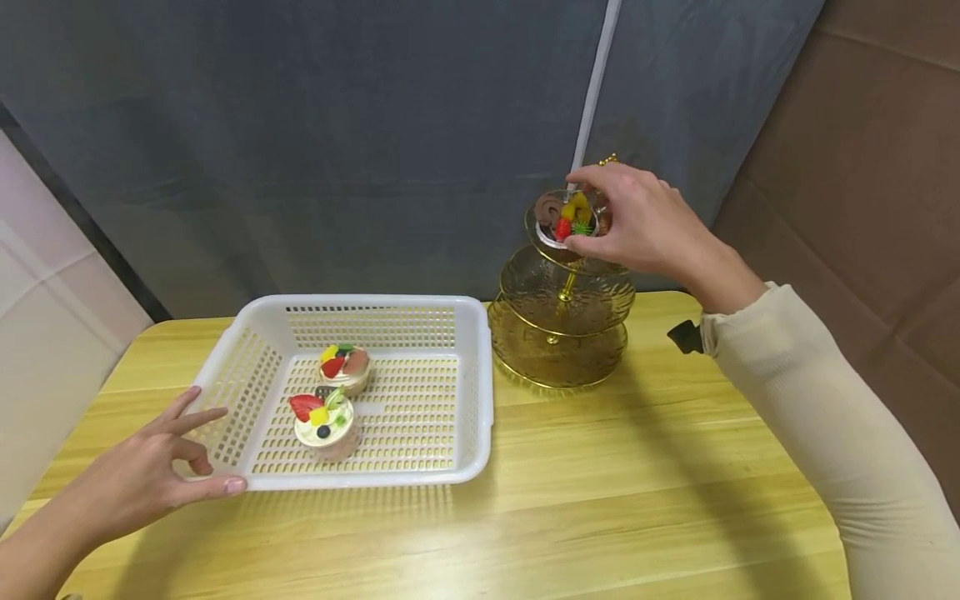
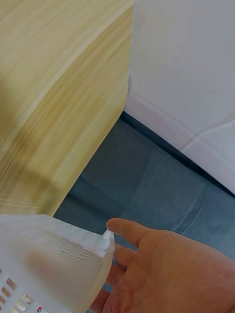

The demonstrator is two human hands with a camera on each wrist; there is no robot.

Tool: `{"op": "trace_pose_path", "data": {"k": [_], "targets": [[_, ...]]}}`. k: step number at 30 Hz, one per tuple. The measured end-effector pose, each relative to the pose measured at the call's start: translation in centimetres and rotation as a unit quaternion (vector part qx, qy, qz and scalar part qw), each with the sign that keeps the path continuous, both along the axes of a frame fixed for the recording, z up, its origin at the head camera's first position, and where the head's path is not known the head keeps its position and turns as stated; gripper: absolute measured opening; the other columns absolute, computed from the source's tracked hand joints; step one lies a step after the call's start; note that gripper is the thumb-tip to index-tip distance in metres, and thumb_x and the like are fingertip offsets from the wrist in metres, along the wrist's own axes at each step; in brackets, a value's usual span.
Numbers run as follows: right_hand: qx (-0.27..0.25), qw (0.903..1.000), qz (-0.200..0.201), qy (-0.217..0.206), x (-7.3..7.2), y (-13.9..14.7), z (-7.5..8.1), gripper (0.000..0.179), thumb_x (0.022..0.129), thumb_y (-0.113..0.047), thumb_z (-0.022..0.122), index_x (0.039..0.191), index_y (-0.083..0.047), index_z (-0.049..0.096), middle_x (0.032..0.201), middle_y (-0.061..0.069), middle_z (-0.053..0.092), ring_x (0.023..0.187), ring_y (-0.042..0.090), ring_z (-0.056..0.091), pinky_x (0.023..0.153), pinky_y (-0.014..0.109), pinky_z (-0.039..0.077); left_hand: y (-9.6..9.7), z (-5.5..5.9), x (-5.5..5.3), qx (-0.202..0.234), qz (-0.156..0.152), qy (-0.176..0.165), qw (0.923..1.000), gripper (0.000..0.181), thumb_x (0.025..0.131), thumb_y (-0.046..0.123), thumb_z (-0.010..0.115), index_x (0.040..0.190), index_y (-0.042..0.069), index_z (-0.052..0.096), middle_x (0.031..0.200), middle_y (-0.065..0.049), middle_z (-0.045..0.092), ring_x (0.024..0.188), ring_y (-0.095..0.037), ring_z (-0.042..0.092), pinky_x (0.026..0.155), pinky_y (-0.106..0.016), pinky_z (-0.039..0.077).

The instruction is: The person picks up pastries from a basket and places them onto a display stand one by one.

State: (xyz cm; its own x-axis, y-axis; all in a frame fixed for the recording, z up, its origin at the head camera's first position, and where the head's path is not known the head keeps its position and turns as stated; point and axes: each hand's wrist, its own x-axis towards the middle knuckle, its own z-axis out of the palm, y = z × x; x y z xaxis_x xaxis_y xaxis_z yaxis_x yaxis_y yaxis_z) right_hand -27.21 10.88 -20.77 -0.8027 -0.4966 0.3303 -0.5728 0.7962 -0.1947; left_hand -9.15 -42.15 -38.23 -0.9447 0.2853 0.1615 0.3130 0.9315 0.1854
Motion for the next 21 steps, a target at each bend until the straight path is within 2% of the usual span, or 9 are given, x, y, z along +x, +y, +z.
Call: {"op": "trace_pose_path", "data": {"k": [7,12,16,21], "targets": [[-0.023,0.9993,0.016,0.025,0.9,-0.5,0.7,0.060,0.087,-0.034,0.073,0.140,-0.012,0.054,0.125,0.009,0.061,0.103,0.025,0.061,0.083,0.048,0.047,0.2,0.0,-0.2,0.002,-0.001,0.000,1.0000,0.035,0.068,0.049,0.087,0.060,0.029,0.059,0.131,-0.024,0.060,0.151,-0.038,0.013,0.057,-0.039,0.043],[-0.056,0.9972,0.042,0.028,1.0,-1.8,0.7,0.059,0.086,-0.034,0.074,0.138,-0.013,0.055,0.131,0.006,0.060,0.107,0.024,0.060,0.092,0.051,0.042,0.3,0.1,-0.2,0.002,-0.003,0.001,1.0000,0.035,0.068,0.049,0.087,0.061,0.029,0.059,0.131,-0.024,0.060,0.150,-0.039,0.014,0.056,-0.038,0.043],[-0.089,0.9919,0.090,0.013,1.0,-3.3,0.7,0.062,0.084,-0.031,0.078,0.138,-0.010,0.055,0.130,0.007,0.061,0.108,0.022,0.062,0.096,0.047,0.042,0.2,0.2,-0.2,0.002,-0.003,0.000,1.0000,0.035,0.068,0.049,0.087,0.061,0.029,0.059,0.131,-0.025,0.060,0.151,-0.038,0.012,0.057,-0.040,0.044],[-0.108,0.9800,0.166,-0.022,0.7,-5.8,0.1,0.067,0.081,-0.030,0.081,0.139,-0.009,0.054,0.132,0.007,0.061,0.115,0.019,0.061,0.096,0.038,0.044,0.1,0.2,0.1,0.001,0.004,-0.008,1.0000,0.035,0.069,0.049,0.086,0.061,0.029,0.059,0.132,-0.024,0.059,0.151,-0.037,0.011,0.057,-0.040,0.044]]}}
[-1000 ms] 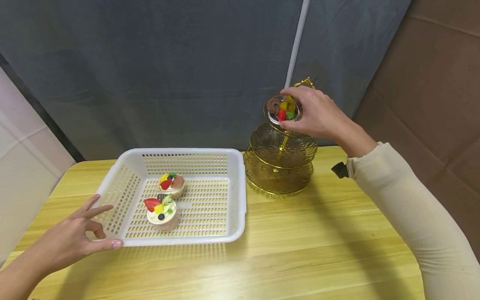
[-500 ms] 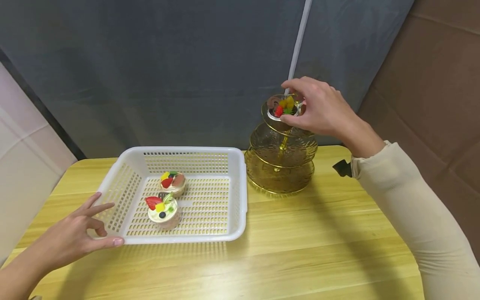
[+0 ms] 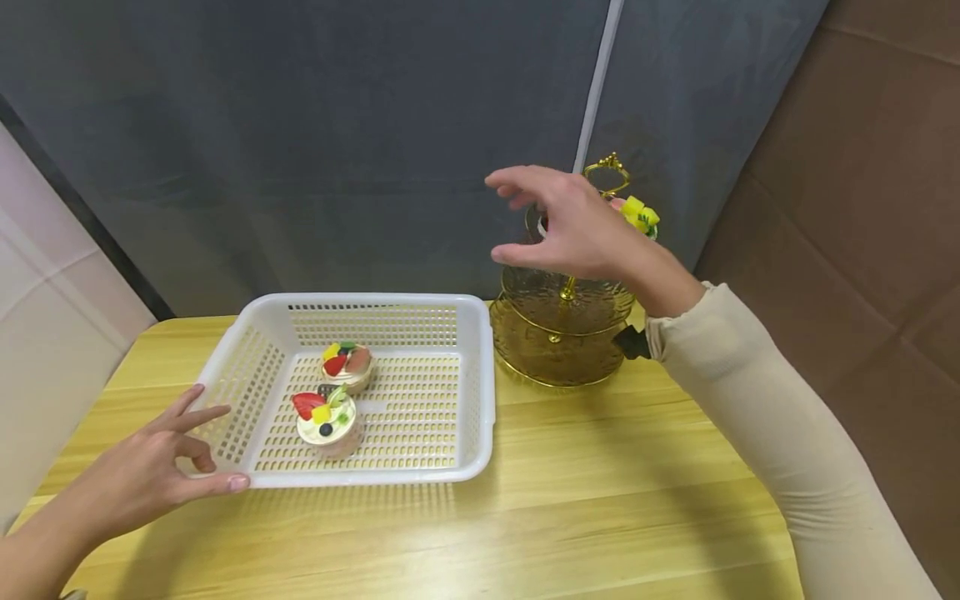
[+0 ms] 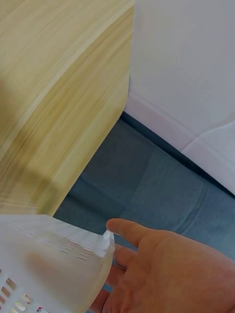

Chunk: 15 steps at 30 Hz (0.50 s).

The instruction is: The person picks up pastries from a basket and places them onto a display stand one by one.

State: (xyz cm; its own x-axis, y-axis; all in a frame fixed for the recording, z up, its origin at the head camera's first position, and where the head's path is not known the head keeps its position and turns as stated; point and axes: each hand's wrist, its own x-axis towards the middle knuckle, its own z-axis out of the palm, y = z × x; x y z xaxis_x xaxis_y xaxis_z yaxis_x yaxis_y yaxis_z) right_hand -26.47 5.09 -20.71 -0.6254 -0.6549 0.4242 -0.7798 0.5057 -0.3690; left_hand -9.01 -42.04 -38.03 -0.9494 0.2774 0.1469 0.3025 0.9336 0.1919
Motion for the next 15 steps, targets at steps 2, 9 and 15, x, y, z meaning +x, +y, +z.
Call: {"op": "trace_pose_path", "data": {"k": [2,9,15], "targets": [[-0.003,0.9994,0.029,-0.018,-0.1,-0.9,-0.5,0.069,0.081,-0.030,0.082,0.141,-0.010,0.053,0.134,0.005,0.060,0.117,0.017,0.059,0.098,0.036,0.043,0.0,0.0,0.1,0.000,0.001,0.000,1.0000,0.035,0.069,0.049,0.086,0.061,0.029,0.059,0.132,-0.024,0.059,0.151,-0.037,0.011,0.057,-0.040,0.043],[-0.016,0.9922,0.097,-0.076,-0.3,-3.5,-1.8,0.072,0.082,-0.030,0.082,0.144,-0.012,0.050,0.138,0.001,0.058,0.118,0.011,0.058,0.101,0.031,0.040,-0.2,0.0,0.4,0.003,-0.005,0.014,0.9999,0.035,0.067,0.048,0.087,0.060,0.031,0.058,0.131,-0.023,0.061,0.151,-0.036,0.013,0.056,-0.037,0.043],[-0.017,0.9837,0.132,-0.121,-0.5,-5.6,-3.2,0.073,0.082,-0.028,0.082,0.144,-0.012,0.048,0.141,0.002,0.055,0.121,0.012,0.057,0.103,0.026,0.038,-0.4,0.2,0.5,-0.001,-0.009,0.022,0.9997,0.035,0.067,0.048,0.088,0.060,0.030,0.058,0.130,-0.022,0.061,0.151,-0.036,0.014,0.057,-0.037,0.045]]}}
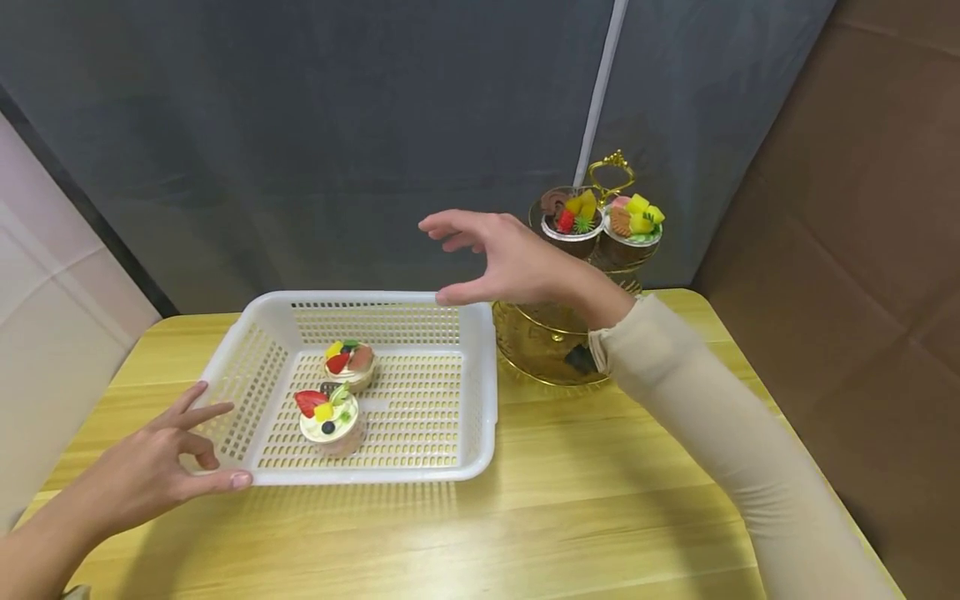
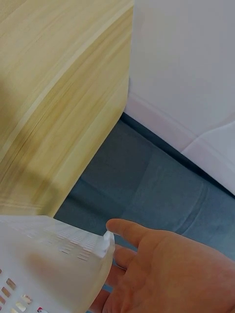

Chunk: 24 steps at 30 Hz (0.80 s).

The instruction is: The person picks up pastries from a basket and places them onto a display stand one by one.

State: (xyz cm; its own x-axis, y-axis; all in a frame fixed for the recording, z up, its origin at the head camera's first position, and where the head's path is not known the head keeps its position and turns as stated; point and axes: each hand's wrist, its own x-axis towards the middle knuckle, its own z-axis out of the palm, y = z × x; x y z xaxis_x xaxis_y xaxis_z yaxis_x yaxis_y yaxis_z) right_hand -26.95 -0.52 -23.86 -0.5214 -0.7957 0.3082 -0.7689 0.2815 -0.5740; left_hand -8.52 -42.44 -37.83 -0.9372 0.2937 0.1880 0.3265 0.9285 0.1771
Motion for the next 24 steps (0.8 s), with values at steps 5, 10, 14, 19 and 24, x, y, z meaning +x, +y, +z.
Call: {"op": "trace_pose_path", "data": {"k": [5,10,14,19,24], "targets": [[0.004,0.9996,0.023,-0.019,0.1,-1.6,-1.1,0.074,0.081,-0.026,0.083,0.144,-0.009,0.048,0.142,0.005,0.054,0.121,0.013,0.059,0.103,0.023,0.038,0.0,0.1,0.0,-0.002,-0.002,0.003,1.0000,0.036,0.066,0.048,0.088,0.061,0.031,0.058,0.130,-0.021,0.062,0.151,-0.036,0.015,0.058,-0.037,0.045],[0.013,0.9982,0.035,-0.046,0.5,-2.9,-1.9,0.073,0.082,-0.025,0.082,0.145,-0.010,0.047,0.143,0.005,0.054,0.122,0.013,0.058,0.102,0.022,0.039,0.2,0.1,-0.3,0.001,-0.007,0.001,1.0000,0.035,0.067,0.049,0.088,0.062,0.031,0.058,0.130,-0.020,0.063,0.151,-0.035,0.017,0.058,-0.034,0.044],[0.031,0.9969,0.045,-0.056,1.0,-4.2,-2.5,0.074,0.082,-0.027,0.082,0.145,-0.010,0.046,0.144,0.005,0.053,0.122,0.013,0.057,0.103,0.022,0.038,0.3,0.2,-0.4,0.001,-0.006,-0.002,1.0000,0.035,0.067,0.049,0.087,0.062,0.031,0.059,0.130,-0.020,0.062,0.150,-0.036,0.018,0.059,-0.034,0.045],[0.055,0.9945,0.059,-0.065,1.4,-5.9,-3.6,0.075,0.083,-0.027,0.081,0.146,-0.013,0.045,0.146,0.002,0.052,0.123,0.012,0.056,0.102,0.025,0.040,0.3,0.3,-0.4,0.002,-0.001,-0.007,1.0000,0.034,0.067,0.050,0.087,0.061,0.031,0.059,0.130,-0.020,0.062,0.150,-0.037,0.017,0.059,-0.034,0.044],[0.068,0.9915,0.072,-0.085,2.0,-7.6,-4.8,0.076,0.081,-0.028,0.083,0.146,-0.015,0.046,0.147,-0.001,0.051,0.124,0.012,0.056,0.101,0.027,0.040,0.2,0.3,-0.1,0.004,0.002,-0.002,1.0000,0.034,0.067,0.049,0.087,0.061,0.031,0.059,0.130,-0.020,0.062,0.150,-0.036,0.017,0.058,-0.034,0.044]]}}
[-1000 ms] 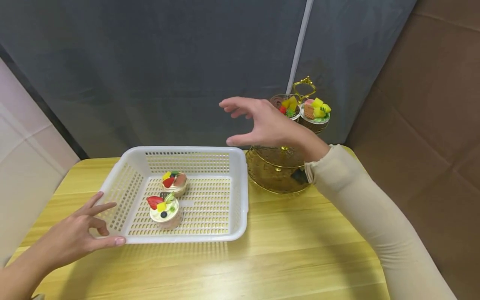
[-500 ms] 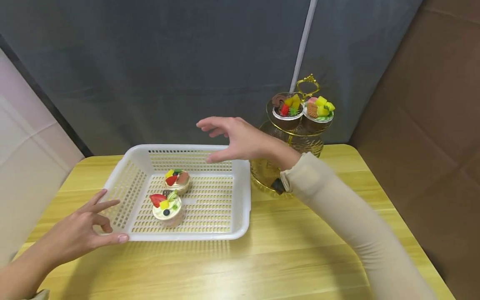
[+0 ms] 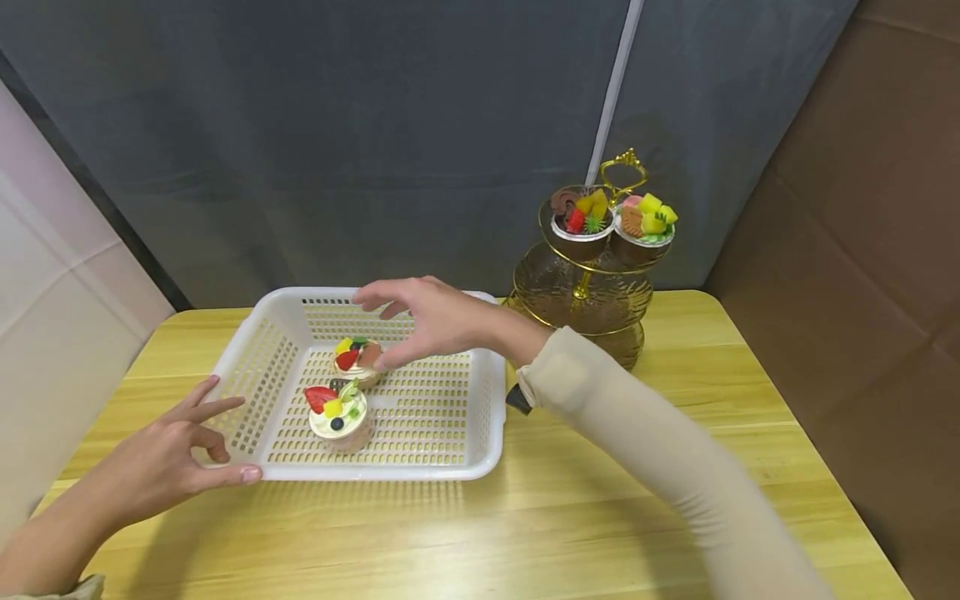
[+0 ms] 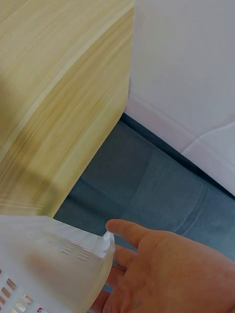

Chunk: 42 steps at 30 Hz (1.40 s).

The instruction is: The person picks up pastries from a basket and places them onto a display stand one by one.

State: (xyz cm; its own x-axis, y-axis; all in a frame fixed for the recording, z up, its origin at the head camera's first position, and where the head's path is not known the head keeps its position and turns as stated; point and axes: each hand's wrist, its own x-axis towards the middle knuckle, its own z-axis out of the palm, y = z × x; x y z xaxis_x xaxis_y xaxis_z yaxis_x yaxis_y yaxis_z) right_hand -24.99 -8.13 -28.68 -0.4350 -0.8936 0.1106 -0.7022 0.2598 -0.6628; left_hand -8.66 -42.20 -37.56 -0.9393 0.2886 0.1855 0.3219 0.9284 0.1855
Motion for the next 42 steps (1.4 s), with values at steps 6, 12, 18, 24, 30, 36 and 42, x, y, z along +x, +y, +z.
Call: {"op": "trace_pose_path", "data": {"k": [6,12,18,24,30,36,42], "targets": [[0.006,0.9991,0.020,-0.036,0.2,-1.6,-1.4,0.080,0.079,-0.027,0.085,0.147,-0.012,0.046,0.147,-0.001,0.050,0.124,0.013,0.056,0.103,0.029,0.041,0.0,-0.1,0.1,-0.001,-0.001,0.004,1.0000,0.035,0.066,0.050,0.087,0.061,0.032,0.058,0.130,-0.020,0.063,0.150,-0.036,0.017,0.058,-0.035,0.044],[0.011,0.9970,0.027,-0.072,0.3,-3.0,-2.8,0.078,0.078,-0.021,0.085,0.145,-0.010,0.047,0.143,0.002,0.054,0.115,0.010,0.062,0.100,0.024,0.042,-0.1,-0.1,0.0,0.000,-0.004,0.006,1.0000,0.035,0.066,0.050,0.088,0.061,0.031,0.058,0.130,-0.020,0.063,0.150,-0.036,0.019,0.059,-0.035,0.045],[0.025,0.9958,0.027,-0.085,0.2,-3.8,-3.9,0.082,0.077,-0.025,0.086,0.147,-0.013,0.046,0.141,0.004,0.055,0.114,0.016,0.063,0.097,0.026,0.044,-0.1,-0.2,0.0,0.002,0.001,-0.001,1.0000,0.035,0.067,0.050,0.087,0.061,0.031,0.058,0.130,-0.019,0.063,0.150,-0.036,0.018,0.060,-0.037,0.046],[0.021,0.9925,0.028,-0.117,0.0,-4.4,-4.8,0.083,0.076,-0.023,0.087,0.147,-0.013,0.045,0.140,0.009,0.056,0.116,0.018,0.063,0.097,0.027,0.046,-0.1,-0.2,0.1,0.007,-0.001,0.002,1.0000,0.036,0.066,0.049,0.088,0.060,0.031,0.058,0.130,-0.019,0.063,0.150,-0.034,0.017,0.061,-0.038,0.047],[0.016,0.9920,0.021,-0.123,-0.1,-5.2,-5.5,0.081,0.076,-0.022,0.087,0.146,-0.011,0.046,0.137,0.011,0.057,0.117,0.019,0.063,0.097,0.024,0.045,-0.1,-0.3,0.1,0.005,-0.005,0.008,0.9999,0.036,0.066,0.049,0.088,0.060,0.032,0.057,0.129,-0.019,0.063,0.151,-0.033,0.016,0.064,-0.042,0.049],[0.042,0.9910,0.025,-0.125,0.2,-6.1,-6.5,0.080,0.078,-0.019,0.086,0.146,-0.009,0.045,0.139,0.012,0.057,0.122,0.018,0.060,0.098,0.020,0.043,-0.1,-0.3,0.1,0.007,-0.002,0.003,1.0000,0.036,0.067,0.049,0.088,0.060,0.032,0.057,0.130,-0.018,0.063,0.151,-0.032,0.016,0.065,-0.043,0.048],[0.080,0.9914,0.037,-0.096,0.5,-6.6,-7.2,0.082,0.077,-0.022,0.085,0.148,-0.009,0.044,0.141,0.010,0.056,0.109,0.012,0.061,0.090,0.015,0.042,-0.1,-0.3,0.0,0.006,-0.002,0.003,1.0000,0.036,0.067,0.049,0.088,0.060,0.032,0.057,0.130,-0.020,0.062,0.151,-0.035,0.016,0.063,-0.042,0.048]]}}
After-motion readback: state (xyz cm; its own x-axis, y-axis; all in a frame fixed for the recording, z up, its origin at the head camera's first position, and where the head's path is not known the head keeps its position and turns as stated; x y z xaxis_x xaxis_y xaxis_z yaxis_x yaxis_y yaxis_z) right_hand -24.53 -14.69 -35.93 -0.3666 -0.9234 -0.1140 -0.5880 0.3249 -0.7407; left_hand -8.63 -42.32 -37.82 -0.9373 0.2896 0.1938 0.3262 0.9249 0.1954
